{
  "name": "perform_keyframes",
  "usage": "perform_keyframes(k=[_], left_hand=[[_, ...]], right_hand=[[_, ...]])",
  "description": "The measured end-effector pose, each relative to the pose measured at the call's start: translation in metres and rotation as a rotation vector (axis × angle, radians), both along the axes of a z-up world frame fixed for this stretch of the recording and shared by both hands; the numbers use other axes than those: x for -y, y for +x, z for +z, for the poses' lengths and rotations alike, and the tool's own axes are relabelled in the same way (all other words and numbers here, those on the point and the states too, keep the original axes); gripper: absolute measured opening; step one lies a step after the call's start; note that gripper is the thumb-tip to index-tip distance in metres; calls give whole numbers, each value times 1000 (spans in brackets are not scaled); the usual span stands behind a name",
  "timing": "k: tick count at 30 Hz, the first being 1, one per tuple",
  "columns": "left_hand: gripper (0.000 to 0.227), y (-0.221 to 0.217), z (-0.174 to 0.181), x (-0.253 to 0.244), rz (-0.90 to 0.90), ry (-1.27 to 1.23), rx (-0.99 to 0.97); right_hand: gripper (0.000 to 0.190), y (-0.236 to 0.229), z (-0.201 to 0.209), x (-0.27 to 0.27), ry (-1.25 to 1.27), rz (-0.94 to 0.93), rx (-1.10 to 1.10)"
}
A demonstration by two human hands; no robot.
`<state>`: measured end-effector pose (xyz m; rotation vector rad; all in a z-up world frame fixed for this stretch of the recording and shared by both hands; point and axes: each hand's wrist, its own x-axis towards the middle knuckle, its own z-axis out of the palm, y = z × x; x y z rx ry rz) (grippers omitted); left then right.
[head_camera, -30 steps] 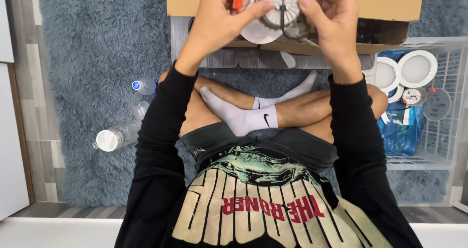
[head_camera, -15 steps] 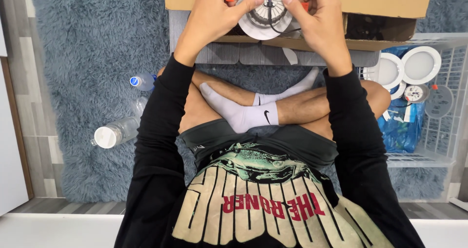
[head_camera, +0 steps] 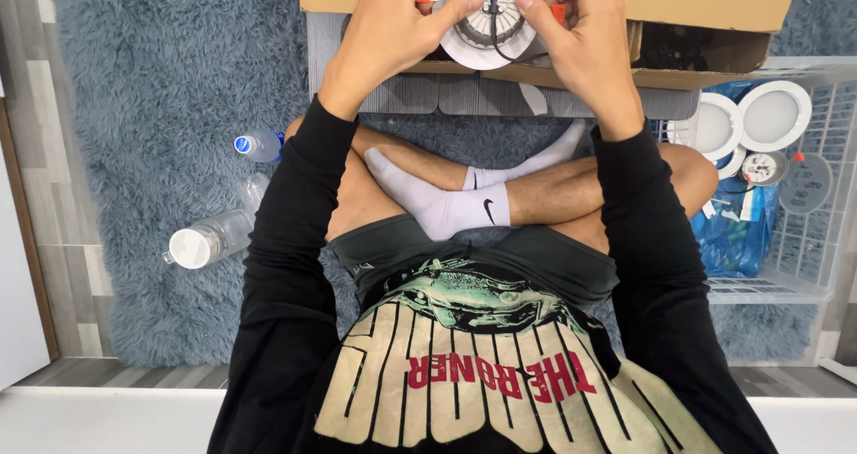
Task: Assembling and inspecting circular LED light fixtures by attaching trim rings and checking components
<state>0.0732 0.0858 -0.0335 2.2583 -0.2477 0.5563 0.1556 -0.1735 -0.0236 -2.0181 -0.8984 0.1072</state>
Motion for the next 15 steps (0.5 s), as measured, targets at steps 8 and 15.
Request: perform_keyframes(k=[8, 15], left_hand=[[24, -2, -7, -2, 22, 64, 5], [41, -4, -6, -1, 90, 221, 81]], right_hand=[[13, -1, -5, 0, 29, 27, 26], [14, -2, -10, 0, 23, 16, 59]])
